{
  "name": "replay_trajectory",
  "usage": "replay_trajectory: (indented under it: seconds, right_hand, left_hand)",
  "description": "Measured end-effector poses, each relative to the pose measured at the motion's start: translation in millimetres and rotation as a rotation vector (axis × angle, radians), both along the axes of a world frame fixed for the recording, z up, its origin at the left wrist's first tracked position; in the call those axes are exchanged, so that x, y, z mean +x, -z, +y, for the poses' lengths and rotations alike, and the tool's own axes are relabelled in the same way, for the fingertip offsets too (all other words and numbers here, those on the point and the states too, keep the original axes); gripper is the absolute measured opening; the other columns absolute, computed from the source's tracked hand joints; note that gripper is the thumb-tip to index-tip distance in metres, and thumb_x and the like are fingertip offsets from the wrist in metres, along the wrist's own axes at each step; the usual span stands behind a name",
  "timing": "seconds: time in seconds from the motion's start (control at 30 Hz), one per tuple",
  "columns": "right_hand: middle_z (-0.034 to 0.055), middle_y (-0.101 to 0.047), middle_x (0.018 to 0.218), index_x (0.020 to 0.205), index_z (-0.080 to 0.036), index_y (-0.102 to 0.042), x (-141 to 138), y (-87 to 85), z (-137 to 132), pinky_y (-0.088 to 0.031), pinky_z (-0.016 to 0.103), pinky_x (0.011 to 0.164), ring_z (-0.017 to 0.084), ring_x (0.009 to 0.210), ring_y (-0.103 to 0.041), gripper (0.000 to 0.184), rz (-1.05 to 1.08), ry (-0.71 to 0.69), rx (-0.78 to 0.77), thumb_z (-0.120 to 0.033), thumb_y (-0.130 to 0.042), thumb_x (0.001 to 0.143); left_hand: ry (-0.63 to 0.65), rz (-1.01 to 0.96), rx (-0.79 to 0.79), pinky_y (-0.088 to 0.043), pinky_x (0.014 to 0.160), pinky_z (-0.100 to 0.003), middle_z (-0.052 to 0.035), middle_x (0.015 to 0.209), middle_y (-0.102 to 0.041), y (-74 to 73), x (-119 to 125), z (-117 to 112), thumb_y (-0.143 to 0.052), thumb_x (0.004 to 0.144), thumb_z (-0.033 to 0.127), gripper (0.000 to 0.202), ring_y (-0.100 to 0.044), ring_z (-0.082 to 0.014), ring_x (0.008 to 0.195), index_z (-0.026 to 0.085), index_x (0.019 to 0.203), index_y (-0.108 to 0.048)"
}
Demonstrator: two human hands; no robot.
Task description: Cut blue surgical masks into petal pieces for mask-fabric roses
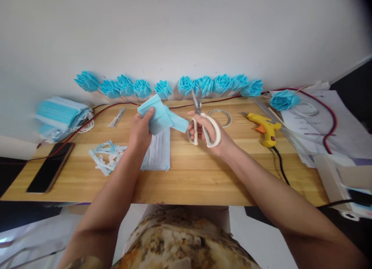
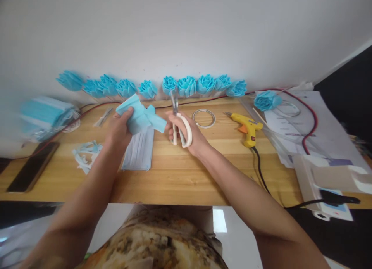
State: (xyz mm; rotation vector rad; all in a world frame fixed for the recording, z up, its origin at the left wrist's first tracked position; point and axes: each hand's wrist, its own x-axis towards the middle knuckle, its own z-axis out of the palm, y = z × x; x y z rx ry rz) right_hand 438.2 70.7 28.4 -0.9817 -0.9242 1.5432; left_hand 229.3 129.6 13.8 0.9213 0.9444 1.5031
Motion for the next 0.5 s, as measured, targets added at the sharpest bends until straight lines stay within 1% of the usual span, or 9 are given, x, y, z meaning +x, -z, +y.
replay_trajectory:
  seconds: [0.07,0.13,0.17,0.3,0.37,0.43,0.5]
  right_hand:
    - [0.0028,-0.070,0.080,0.110,-0.018,-0.068,-2.2,-4.9,-6.5,-0.053,0.029,0.052,0.015,0.061,-0.062,0.054,-0.003,-0.149,-0.037,-0.059,-0.082,0.078]
    - [0.0041,-0.071,0.080,0.108,-0.017,-0.070,-3.4,-9.2,-12.0,-0.054,0.029,0.052,0.015,0.061,-0.063,0.053,-0.005,-0.222,-0.044,-0.059,-0.082,0.079]
    - [0.0040,-0.071,0.080,0.108,-0.017,-0.070,-3.4,-11.2,-13.7,-0.054,0.029,0.052,0.015,0.061,-0.063,0.052,-0.005,-0.223,-0.030,-0.059,-0.082,0.080]
    - [0.0017,-0.070,0.077,0.110,-0.018,-0.069,-0.2,-17.3,-15.3,-0.053,0.028,0.052,0.015,0.061,-0.063,0.050,-0.004,-0.151,0.059,-0.058,-0.081,0.082]
    - [0.0013,-0.070,0.077,0.107,-0.018,-0.069,0.7,-19.2,-15.6,-0.053,0.027,0.052,0.014,0.059,-0.063,0.050,-0.017,-0.193,0.050,-0.059,-0.081,0.082]
    - [0.0017,-0.070,0.076,0.102,-0.017,-0.070,0.3,-19.6,-16.7,-0.052,0.026,0.050,0.014,0.058,-0.063,0.051,-0.045,-0.284,0.013,-0.060,-0.083,0.079]
    - [0.0022,-0.070,0.075,0.099,-0.016,-0.071,-1.0,-18.0,-17.9,-0.052,0.024,0.049,0.014,0.058,-0.064,0.052,-0.072,-0.360,-0.028,-0.061,-0.084,0.078]
  left_hand:
    - [0.019,-0.030,-0.044,-0.063,0.092,-0.038,-0.0055,0.094,-0.080,0.6,-3.9,4.0,-0.088,0.072,0.040,0.035,-0.076,-0.0280,0.105,0.019,0.096,-0.073]
    - [0.022,-0.047,-0.080,-0.064,0.092,-0.039,-0.0052,0.094,-0.080,2.6,-7.6,7.4,-0.088,0.073,0.039,0.034,-0.077,-0.0276,0.102,0.019,0.096,-0.072]
    - [0.014,-0.051,-0.086,-0.064,0.092,-0.039,-0.0047,0.093,-0.079,4.0,-9.3,8.9,-0.087,0.074,0.039,0.033,-0.077,-0.0275,0.102,0.020,0.095,-0.071]
    - [-0.052,-0.043,-0.073,-0.065,0.089,-0.037,-0.0035,0.091,-0.078,7.1,-12.8,12.5,-0.086,0.077,0.038,0.030,-0.076,-0.0269,0.102,0.021,0.095,-0.070]
    - [-0.067,-0.048,-0.095,-0.065,0.084,-0.034,-0.0032,0.092,-0.078,5.0,-12.1,12.1,-0.085,0.079,0.035,0.027,-0.076,-0.0257,0.099,0.021,0.097,-0.070]
    - [-0.080,-0.075,-0.146,-0.064,0.074,-0.029,-0.0026,0.092,-0.078,0.1,-10.2,9.9,-0.082,0.082,0.030,0.023,-0.076,-0.0226,0.092,0.021,0.098,-0.069]
    - [-0.099,-0.113,-0.195,-0.059,0.063,-0.023,-0.0008,0.087,-0.077,-6.3,-7.7,6.5,-0.078,0.084,0.025,0.019,-0.075,-0.0183,0.082,0.021,0.098,-0.067]
